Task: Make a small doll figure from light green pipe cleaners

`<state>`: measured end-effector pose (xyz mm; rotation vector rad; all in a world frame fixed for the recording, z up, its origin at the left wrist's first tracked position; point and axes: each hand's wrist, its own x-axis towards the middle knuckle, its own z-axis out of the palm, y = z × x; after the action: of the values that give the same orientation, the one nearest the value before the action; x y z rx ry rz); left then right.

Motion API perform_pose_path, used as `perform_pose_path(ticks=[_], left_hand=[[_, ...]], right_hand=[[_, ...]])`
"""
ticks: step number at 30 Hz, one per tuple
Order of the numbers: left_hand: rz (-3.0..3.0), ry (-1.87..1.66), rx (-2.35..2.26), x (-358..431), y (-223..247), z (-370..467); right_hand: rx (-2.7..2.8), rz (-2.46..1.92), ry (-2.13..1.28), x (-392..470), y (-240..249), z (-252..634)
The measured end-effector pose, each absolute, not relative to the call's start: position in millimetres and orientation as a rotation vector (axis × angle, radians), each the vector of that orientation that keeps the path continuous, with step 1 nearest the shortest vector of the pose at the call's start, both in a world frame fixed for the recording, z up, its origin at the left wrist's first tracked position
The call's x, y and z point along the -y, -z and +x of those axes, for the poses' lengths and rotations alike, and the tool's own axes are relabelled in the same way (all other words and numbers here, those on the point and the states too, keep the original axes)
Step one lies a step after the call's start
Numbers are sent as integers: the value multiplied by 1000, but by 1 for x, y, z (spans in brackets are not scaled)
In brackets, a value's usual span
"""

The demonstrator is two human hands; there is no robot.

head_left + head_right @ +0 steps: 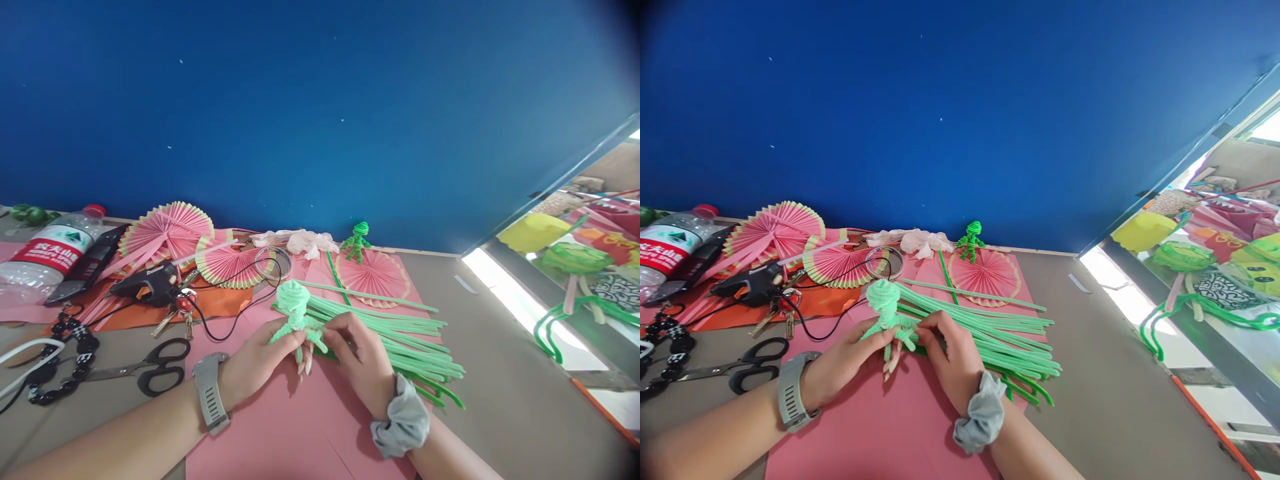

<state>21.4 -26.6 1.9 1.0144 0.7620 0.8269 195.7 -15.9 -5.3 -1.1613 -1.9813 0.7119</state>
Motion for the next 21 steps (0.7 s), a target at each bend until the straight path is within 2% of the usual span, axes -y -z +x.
perform_pose_path(ticks=[4,8,13,21], left_hand=[[926,-910,-792,26,-5,23],[1305,-998,-1098,24,-9,21],[1472,-1055,-1276,24,-2,19],[915,-861,-756,24,-3,18]], right_hand=[[2288,-1134,-300,28,7,186],[2398,-1172,-191,35,4,180],[2267,-1174,-313,30,-7,186],[2020,-1219,-723,21,-1,189]])
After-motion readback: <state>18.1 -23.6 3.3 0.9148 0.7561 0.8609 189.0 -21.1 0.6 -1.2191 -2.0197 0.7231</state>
